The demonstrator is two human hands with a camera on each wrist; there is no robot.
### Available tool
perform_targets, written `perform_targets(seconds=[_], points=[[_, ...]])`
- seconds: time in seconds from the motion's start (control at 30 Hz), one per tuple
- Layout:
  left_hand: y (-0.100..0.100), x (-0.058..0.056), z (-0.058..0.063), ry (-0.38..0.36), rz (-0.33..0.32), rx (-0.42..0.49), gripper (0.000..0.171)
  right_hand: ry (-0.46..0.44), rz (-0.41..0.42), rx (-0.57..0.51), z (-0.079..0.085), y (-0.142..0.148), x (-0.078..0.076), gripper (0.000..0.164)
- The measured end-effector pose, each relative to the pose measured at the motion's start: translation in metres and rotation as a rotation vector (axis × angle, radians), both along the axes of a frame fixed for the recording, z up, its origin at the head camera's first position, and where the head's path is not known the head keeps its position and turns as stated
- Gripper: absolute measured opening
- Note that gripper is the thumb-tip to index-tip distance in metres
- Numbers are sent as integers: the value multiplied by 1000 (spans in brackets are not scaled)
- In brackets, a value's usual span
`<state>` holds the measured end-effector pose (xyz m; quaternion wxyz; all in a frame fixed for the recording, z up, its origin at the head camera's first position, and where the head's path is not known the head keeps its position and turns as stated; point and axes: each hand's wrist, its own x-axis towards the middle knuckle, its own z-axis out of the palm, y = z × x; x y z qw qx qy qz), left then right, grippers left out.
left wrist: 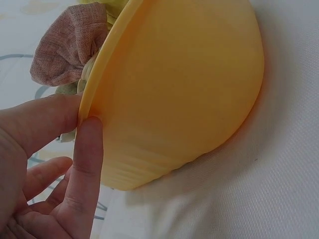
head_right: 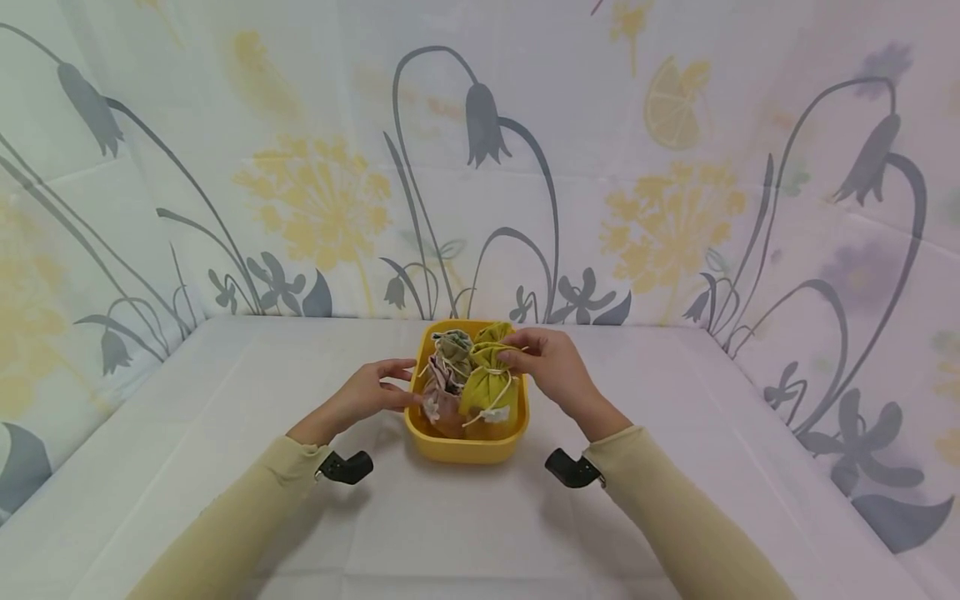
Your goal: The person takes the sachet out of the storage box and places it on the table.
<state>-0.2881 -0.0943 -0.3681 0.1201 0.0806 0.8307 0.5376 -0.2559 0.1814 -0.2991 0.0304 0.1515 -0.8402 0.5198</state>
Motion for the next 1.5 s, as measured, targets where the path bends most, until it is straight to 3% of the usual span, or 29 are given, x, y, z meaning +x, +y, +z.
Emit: perform_targets(seconds=[0.43,0.73,1.17,1.5], points=[[0,1,2,-1,0,-9,71,37,-36,27,16,8,-1,25],[-1,0,0,2,-10,13,70,81,-40,-15,21,21,-5,26],[-1,1,1,5,-13,24,70,112,-111,-20,27,41,-11,29],[1,3,2,12,-6,28,70,111,-147,-31,25,63,-27,32]])
